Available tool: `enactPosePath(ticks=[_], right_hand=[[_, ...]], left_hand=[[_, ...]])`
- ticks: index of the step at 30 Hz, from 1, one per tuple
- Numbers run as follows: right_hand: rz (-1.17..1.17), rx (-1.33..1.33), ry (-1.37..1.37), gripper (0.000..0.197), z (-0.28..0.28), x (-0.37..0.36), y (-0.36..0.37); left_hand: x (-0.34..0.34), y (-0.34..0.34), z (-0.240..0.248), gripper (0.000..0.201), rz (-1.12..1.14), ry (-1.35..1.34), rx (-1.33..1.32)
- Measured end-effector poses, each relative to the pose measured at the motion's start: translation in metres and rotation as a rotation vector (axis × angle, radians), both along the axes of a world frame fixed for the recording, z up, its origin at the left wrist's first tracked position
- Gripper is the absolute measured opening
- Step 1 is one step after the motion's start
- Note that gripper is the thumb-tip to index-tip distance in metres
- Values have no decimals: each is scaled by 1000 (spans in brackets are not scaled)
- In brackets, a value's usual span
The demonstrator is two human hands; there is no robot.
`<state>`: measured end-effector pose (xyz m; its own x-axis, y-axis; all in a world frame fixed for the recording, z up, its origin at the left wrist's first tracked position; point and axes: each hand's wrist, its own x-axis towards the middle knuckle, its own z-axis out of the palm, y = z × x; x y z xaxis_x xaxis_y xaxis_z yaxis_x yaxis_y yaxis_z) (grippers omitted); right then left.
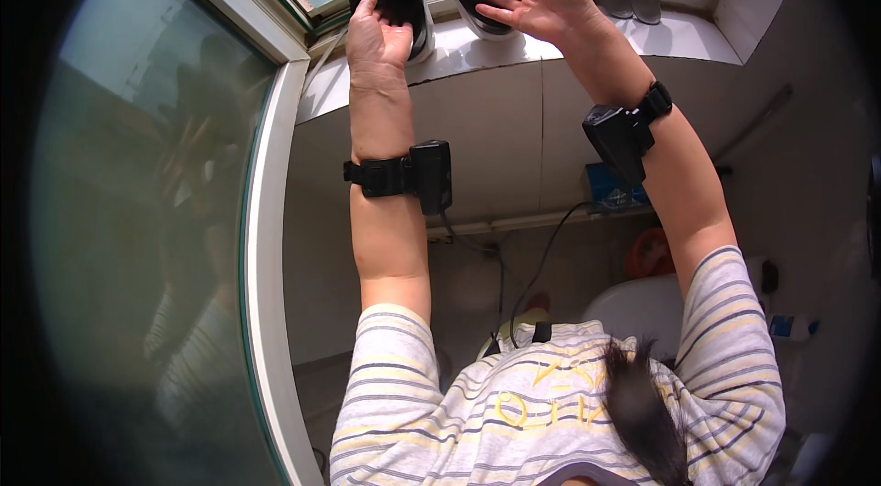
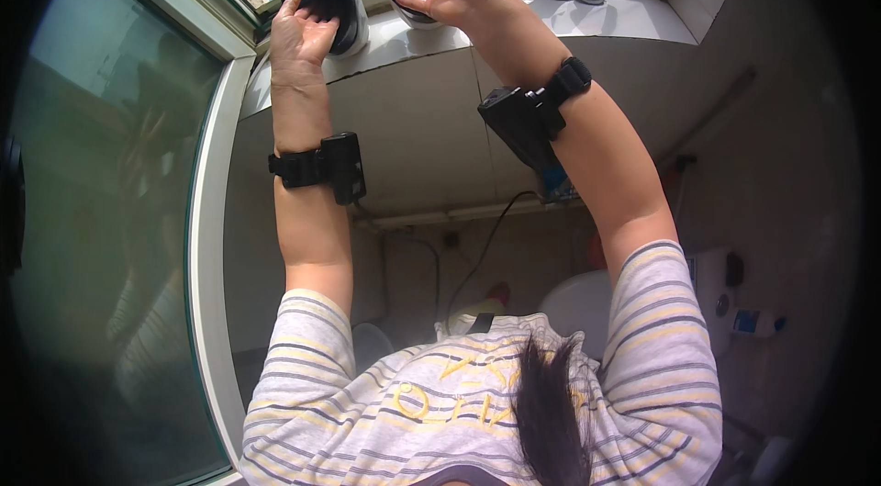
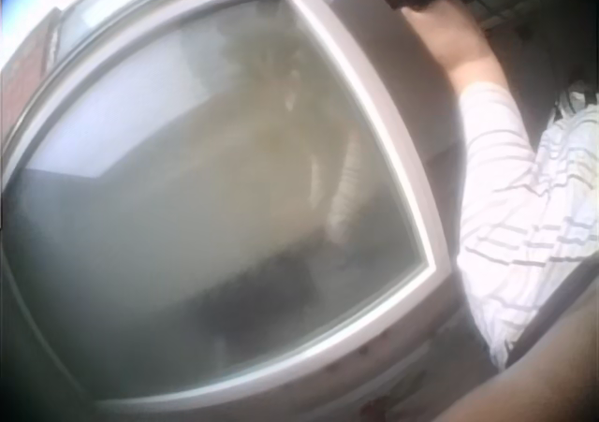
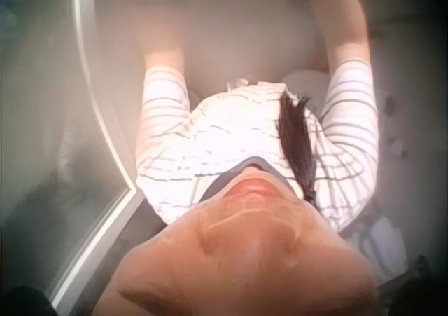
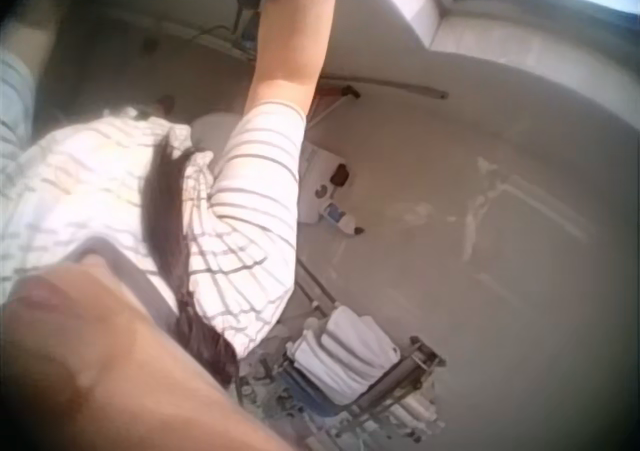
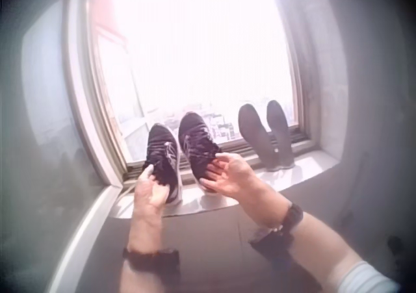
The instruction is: The person scrubs a pair of sneakers and an insole with a brush at a sink, places them on a window sill, and then washes a cloth.
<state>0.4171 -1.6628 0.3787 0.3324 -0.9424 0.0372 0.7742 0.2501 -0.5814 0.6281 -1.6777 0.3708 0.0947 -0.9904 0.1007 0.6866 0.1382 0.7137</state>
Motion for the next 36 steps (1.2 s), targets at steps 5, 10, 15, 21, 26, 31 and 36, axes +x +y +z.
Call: enactPosePath(ticks=[5,10,15,21,26,31,36], right_hand=[[-44,19,31,46,-4,-18,23],[-50,64,99,35,-8,-38,35],[-417,-115,508,27,-20,-74,16],[-1310,-231,1789,92,-55,-162,-84],[-1018,-66,1988,116,-51,-146,-93],[-944,28,2045,115,-53,-137,-100],[-935,135,2146,96,-46,-128,-100]], left_hand=[[-1,15,-1,66,-38,-55,-19],[1,29,1,69,-50,-70,-61],[6,43,-2,54,70,-74,-40],[-11,48,-12,44,90,-128,-121],[-16,67,-10,35,189,-303,-174],[-12,71,-13,34,203,-435,-208],[-8,68,-18,31,270,-525,-235]])
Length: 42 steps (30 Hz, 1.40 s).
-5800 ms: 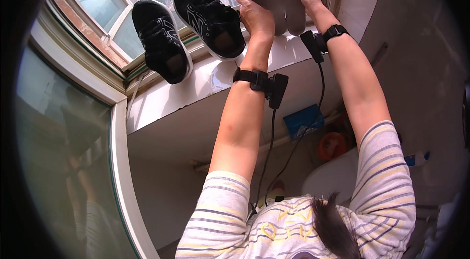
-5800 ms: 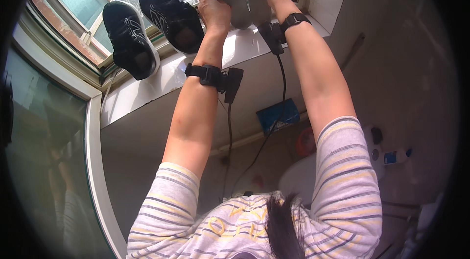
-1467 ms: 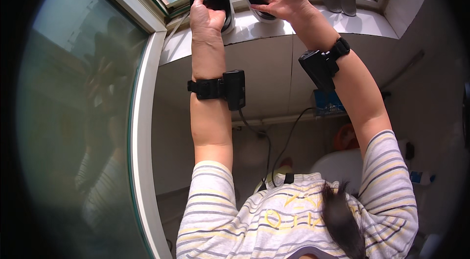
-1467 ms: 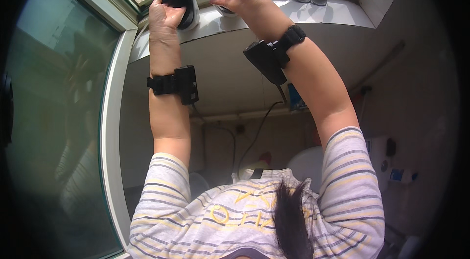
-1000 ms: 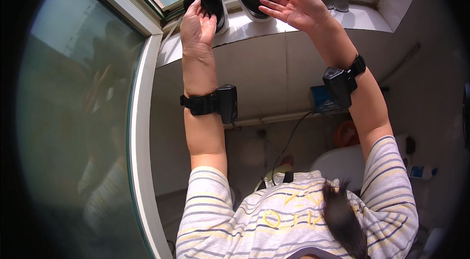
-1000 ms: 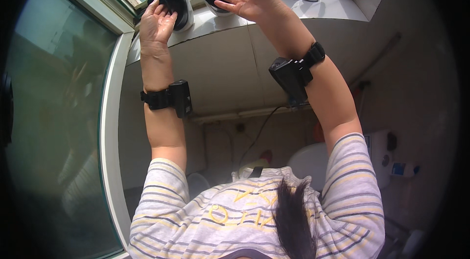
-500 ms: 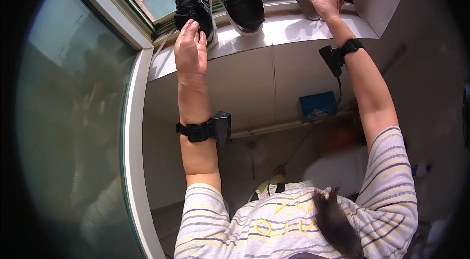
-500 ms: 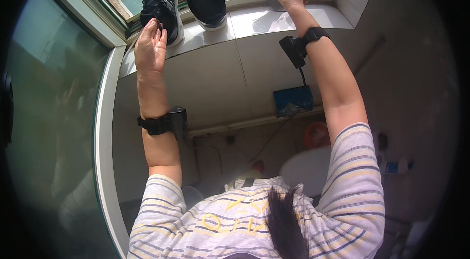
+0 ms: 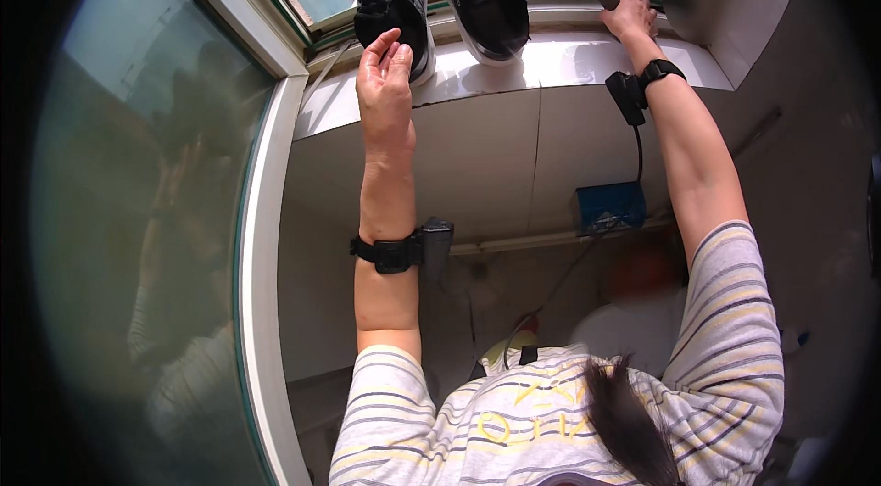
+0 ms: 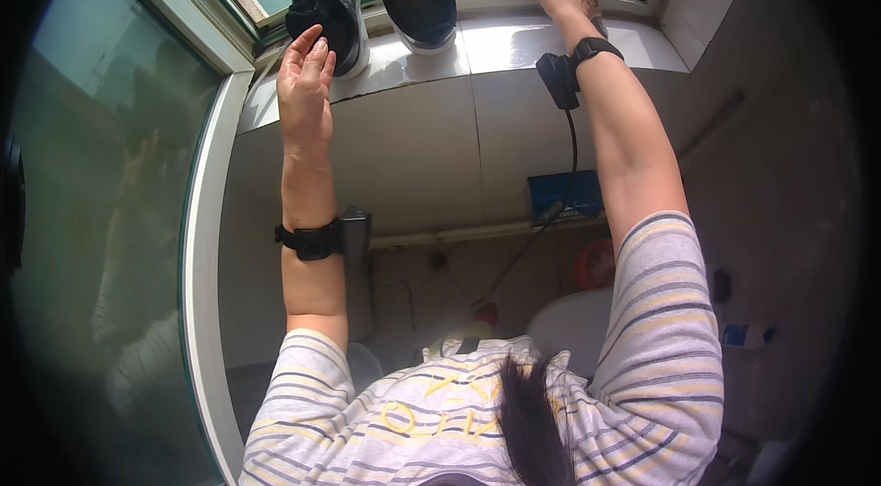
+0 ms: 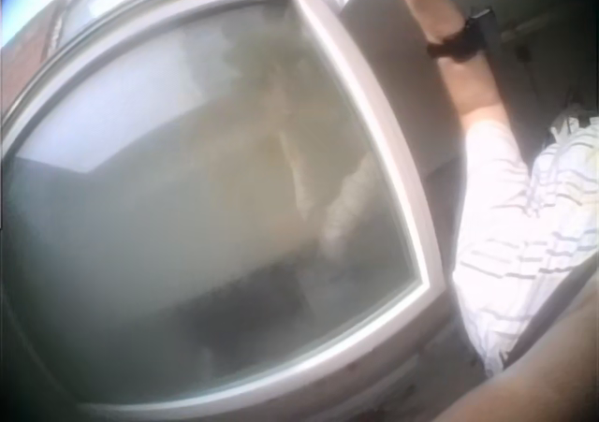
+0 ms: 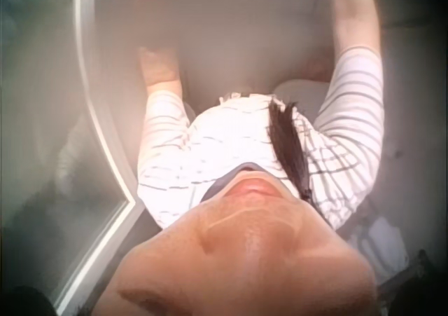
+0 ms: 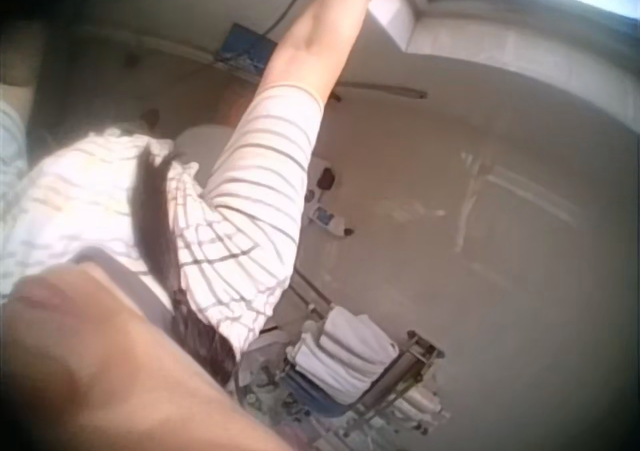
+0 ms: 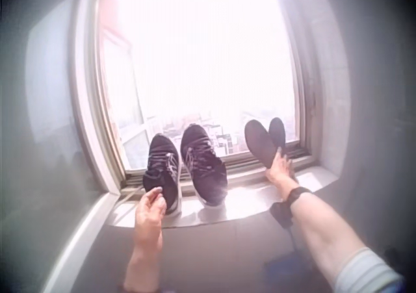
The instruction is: The person scrubs a pair of sneakers and an insole with a brush at a sink, places them on a window sill, and then washes a cloth.
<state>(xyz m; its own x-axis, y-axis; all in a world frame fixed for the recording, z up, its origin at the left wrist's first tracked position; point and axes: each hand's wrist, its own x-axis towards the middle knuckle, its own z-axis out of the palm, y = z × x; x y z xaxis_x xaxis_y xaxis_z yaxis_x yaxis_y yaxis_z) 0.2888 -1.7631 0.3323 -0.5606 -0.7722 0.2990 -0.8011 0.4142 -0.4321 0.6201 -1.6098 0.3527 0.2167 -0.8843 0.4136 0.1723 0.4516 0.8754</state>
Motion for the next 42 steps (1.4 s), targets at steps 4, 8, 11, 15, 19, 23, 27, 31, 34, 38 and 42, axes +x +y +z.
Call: enactPosePath(ticks=[4,8,11,15,19,23,27,31,34,38,42], right_hand=[[-9,-214,2,69,-1,-28,-6],[12,-291,-6,44,10,-46,2],[147,-464,-95,42,21,-66,16],[740,-563,-770,49,25,-46,74],[956,-341,-1098,50,6,-12,151],[1066,-130,-1187,50,-21,17,203],[980,-62,-1193,50,-29,26,233],[850,-181,-1167,49,-41,35,242],[828,-238,-1237,50,-55,29,235],[946,-302,-1509,44,-30,31,219],[1299,-267,-1756,35,21,80,183]], left_hand=[[-3,-2,-5,28,40,-3,-36],[-4,3,-6,26,84,-10,-26],[-19,12,-5,24,50,-8,-78],[-47,23,-12,30,-136,-137,-15],[-91,21,-38,66,-308,-361,11],[-120,20,-39,52,-526,-169,57],[-129,24,-55,25,-446,-29,59],[-129,34,-65,26,-431,-168,60],[-126,41,-50,31,-476,-341,81],[-92,26,-22,42,-304,-28,52],[-20,-14,0,46,-9,590,169]])
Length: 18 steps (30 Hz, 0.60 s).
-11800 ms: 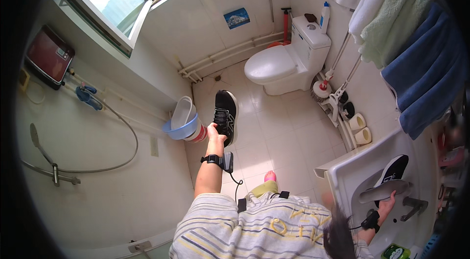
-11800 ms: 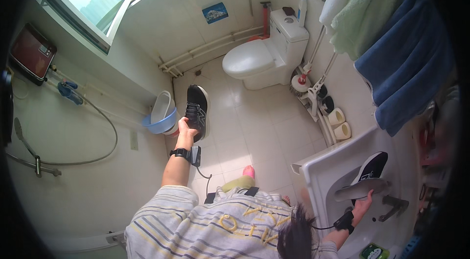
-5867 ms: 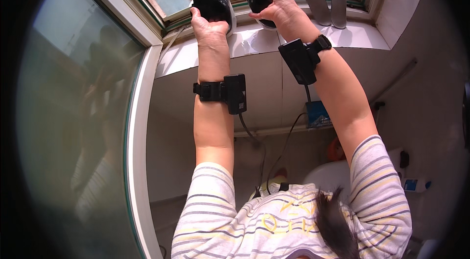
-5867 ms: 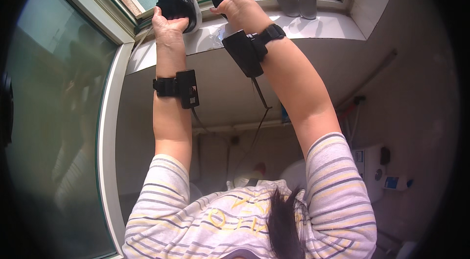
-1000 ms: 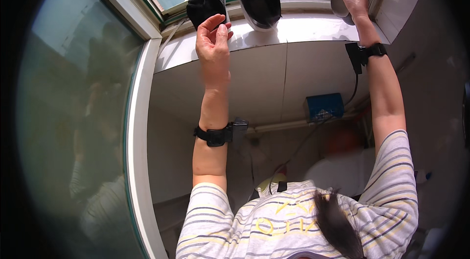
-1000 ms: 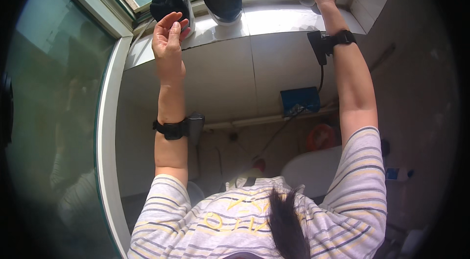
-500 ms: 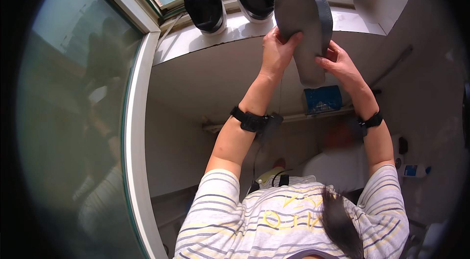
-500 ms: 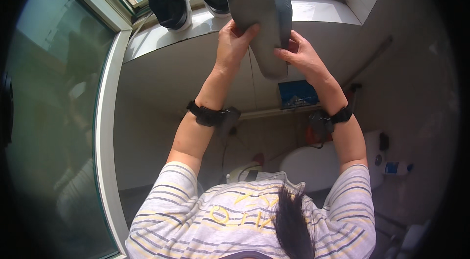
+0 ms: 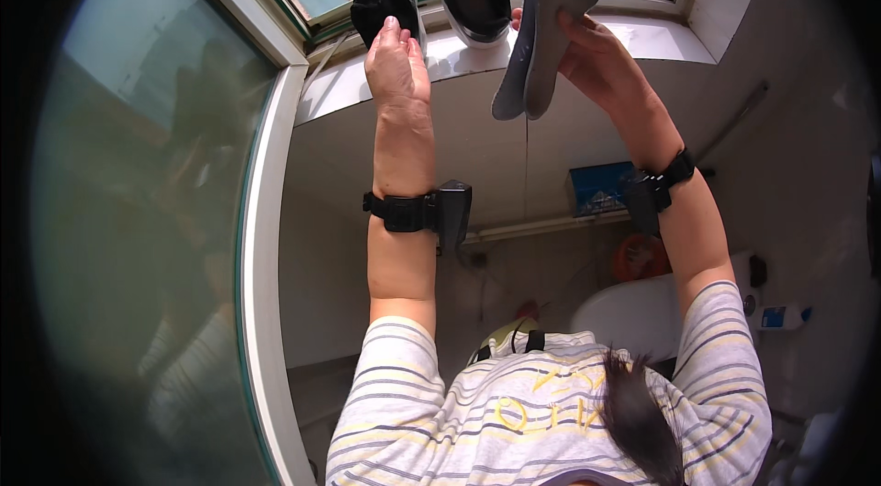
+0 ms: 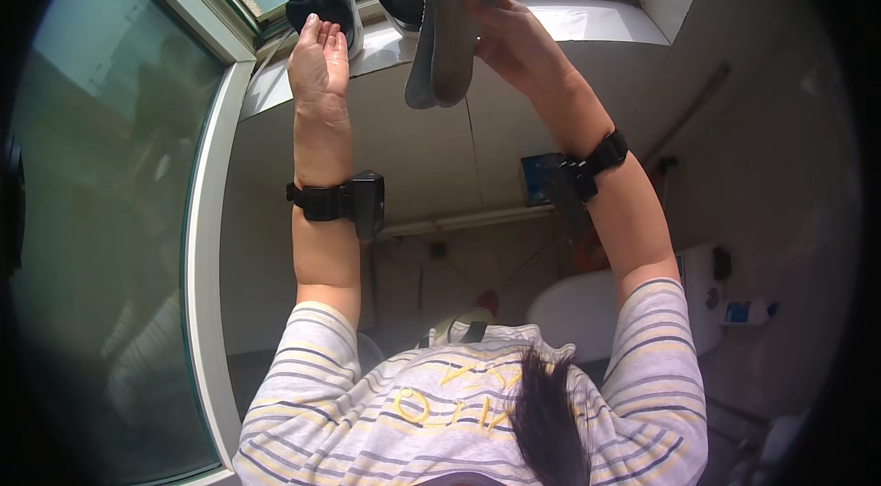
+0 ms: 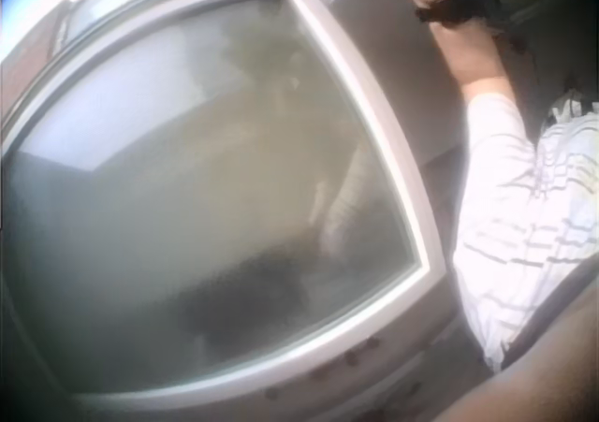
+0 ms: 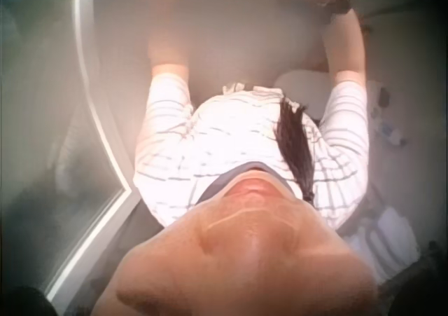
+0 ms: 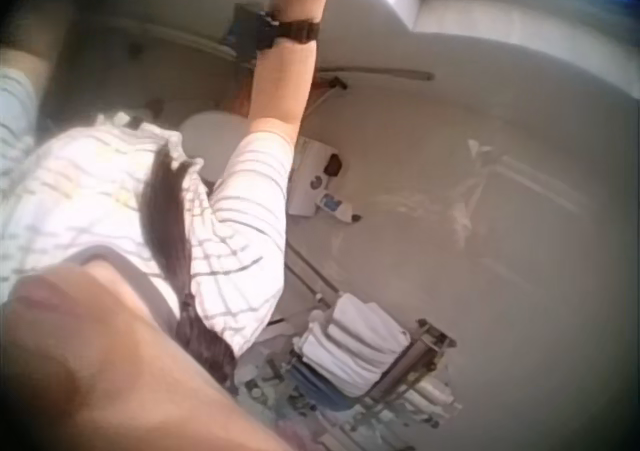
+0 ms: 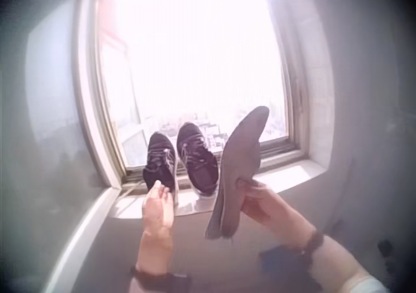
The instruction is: The person scrubs a pair of sneakers and an insole with a brush at a sink, places them on a window sill, and then washes a cloth.
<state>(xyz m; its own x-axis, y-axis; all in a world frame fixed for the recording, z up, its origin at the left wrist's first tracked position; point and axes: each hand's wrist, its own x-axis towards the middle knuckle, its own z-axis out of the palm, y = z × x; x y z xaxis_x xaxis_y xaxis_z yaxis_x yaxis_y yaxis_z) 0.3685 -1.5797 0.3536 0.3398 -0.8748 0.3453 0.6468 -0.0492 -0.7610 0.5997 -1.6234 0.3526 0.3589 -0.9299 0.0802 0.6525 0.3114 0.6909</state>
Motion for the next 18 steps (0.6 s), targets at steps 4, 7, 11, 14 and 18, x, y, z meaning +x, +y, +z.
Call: enactPosePath(ticks=[4,7,11,14,18], right_hand=[[191,-83,-36,36,17,49,-68],[-45,194,-25,26,33,72,-98],[-70,299,-307,24,33,98,-127],[-41,269,-361,27,29,89,-140],[-211,259,-318,30,19,45,-138]], left_hand=[[43,-49,18,83,-156,158,57],[32,-70,26,86,-137,78,211],[27,-74,43,85,-81,17,505],[19,-76,45,80,-163,15,427],[-10,-42,47,52,-241,97,140]])
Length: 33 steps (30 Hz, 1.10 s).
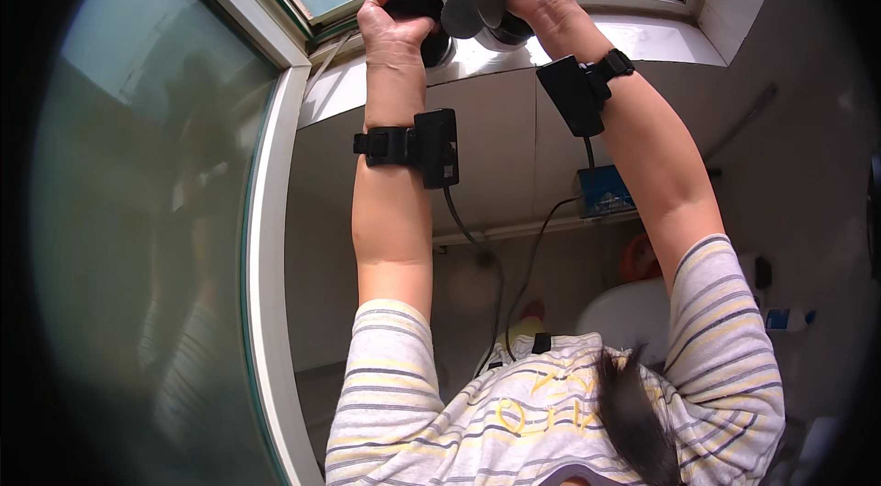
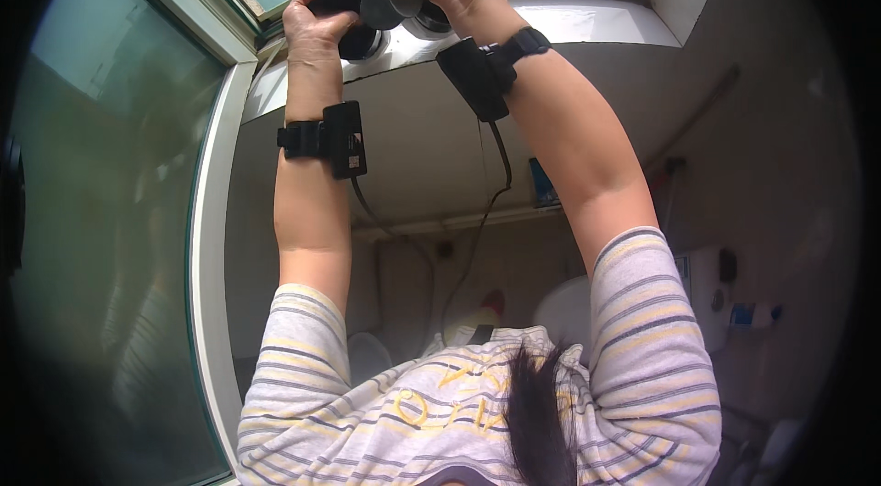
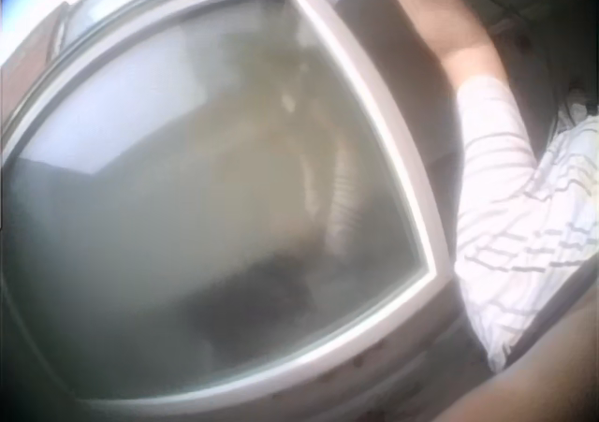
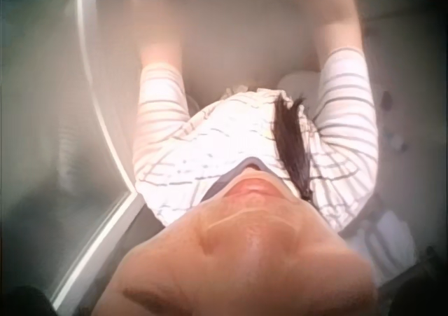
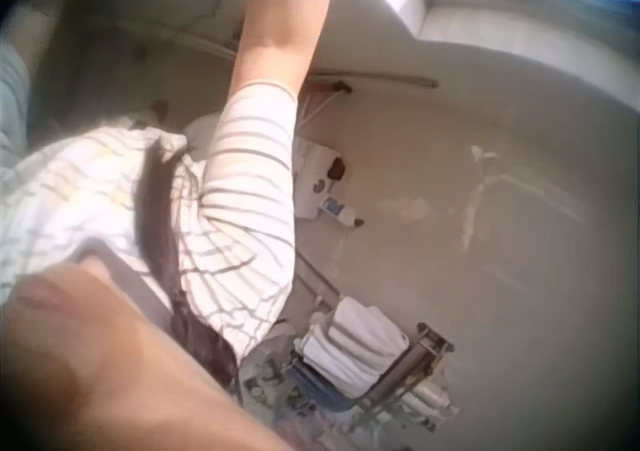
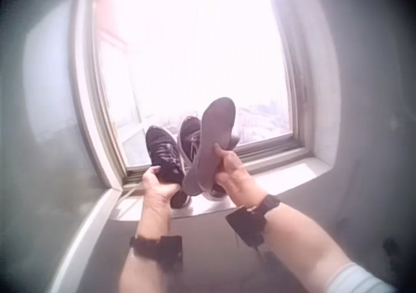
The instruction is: The person scrubs a pair of sneakers and an insole with a brush at a sink, places them on a window sill, and then washes a cloth.
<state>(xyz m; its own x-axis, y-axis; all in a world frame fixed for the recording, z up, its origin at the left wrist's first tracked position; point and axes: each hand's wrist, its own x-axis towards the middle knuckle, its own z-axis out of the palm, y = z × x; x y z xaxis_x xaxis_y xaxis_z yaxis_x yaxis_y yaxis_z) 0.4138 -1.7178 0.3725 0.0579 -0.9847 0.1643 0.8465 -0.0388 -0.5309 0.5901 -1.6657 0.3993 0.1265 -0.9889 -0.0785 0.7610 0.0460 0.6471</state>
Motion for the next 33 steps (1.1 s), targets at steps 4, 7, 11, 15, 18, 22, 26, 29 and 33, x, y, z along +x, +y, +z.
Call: enactPosePath(ticks=[4,7,11,15,18,22,26,29,33], right_hand=[[-124,-525,502,25,6,-25,110],[28,-222,11,33,-17,-87,121],[-450,-121,121,43,-45,-152,230],[-726,31,55,46,-92,-211,360],[-930,122,2,47,-109,-246,506],[-1302,160,-59,48,-146,-252,703],[-1594,57,-111,48,-162,-218,868],[-1846,73,-86,45,-157,-182,995],[-2198,103,-145,40,-160,-134,1122]], left_hand=[[-8,15,-18,56,-345,382,-333],[-54,51,-30,60,-367,451,-301],[-145,113,-67,62,-523,474,-106],[-230,198,-114,60,-851,492,-49],[-305,302,-140,61,-1102,491,173],[-371,467,-169,53,-1494,473,308],[-410,626,-187,48,-1877,503,345],[-419,757,-186,44,-2085,472,364],[-413,907,-171,40,-2388,417,425]])
